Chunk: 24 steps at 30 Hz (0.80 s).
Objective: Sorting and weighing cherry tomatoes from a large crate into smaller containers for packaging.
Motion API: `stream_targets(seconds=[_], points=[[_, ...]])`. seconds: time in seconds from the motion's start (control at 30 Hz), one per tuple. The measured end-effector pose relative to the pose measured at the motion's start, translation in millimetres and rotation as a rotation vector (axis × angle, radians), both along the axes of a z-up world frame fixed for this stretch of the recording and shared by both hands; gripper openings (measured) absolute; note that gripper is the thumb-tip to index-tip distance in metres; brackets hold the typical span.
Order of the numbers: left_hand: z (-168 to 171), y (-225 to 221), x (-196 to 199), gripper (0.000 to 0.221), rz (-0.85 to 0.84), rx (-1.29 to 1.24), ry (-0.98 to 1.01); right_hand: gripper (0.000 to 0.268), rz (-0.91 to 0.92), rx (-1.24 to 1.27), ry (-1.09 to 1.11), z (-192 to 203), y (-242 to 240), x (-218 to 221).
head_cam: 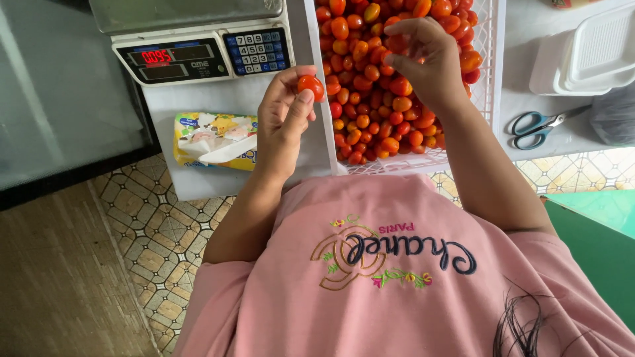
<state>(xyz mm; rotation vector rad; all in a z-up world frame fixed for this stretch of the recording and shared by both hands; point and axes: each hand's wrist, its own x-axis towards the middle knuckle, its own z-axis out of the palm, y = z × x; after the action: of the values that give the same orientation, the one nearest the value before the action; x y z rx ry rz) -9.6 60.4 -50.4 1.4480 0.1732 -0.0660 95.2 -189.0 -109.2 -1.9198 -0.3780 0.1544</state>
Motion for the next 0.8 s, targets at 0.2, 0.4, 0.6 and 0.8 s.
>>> stream_targets(seconds=[0.2, 0.4, 0.6, 0.8], points=[[-4.5, 1.7, -3.3, 0.034, 0.017, -0.005, -0.003, 0.058, -0.170, -0.461, -0.430, -44.9, -9.8, 7.8], [-9.1, 1.3, -3.1, 0.033, 0.042, -0.029, 0.045, 0.008, 0.187, -0.849, -0.634, -104.6, 28.8, -36.9], [-17.7, 3.2, -4.4, 0.040, 0.030, -0.133, -0.031, 0.017, 0.113, -0.948, -0.896, -151.4, 42.6, -55.0], [-24.3, 4.3, -9.0, 0.034, 0.034, -0.109, -0.011, 0.026, 0.089, -0.711, -0.546, -106.9, 18.6, -39.3]])
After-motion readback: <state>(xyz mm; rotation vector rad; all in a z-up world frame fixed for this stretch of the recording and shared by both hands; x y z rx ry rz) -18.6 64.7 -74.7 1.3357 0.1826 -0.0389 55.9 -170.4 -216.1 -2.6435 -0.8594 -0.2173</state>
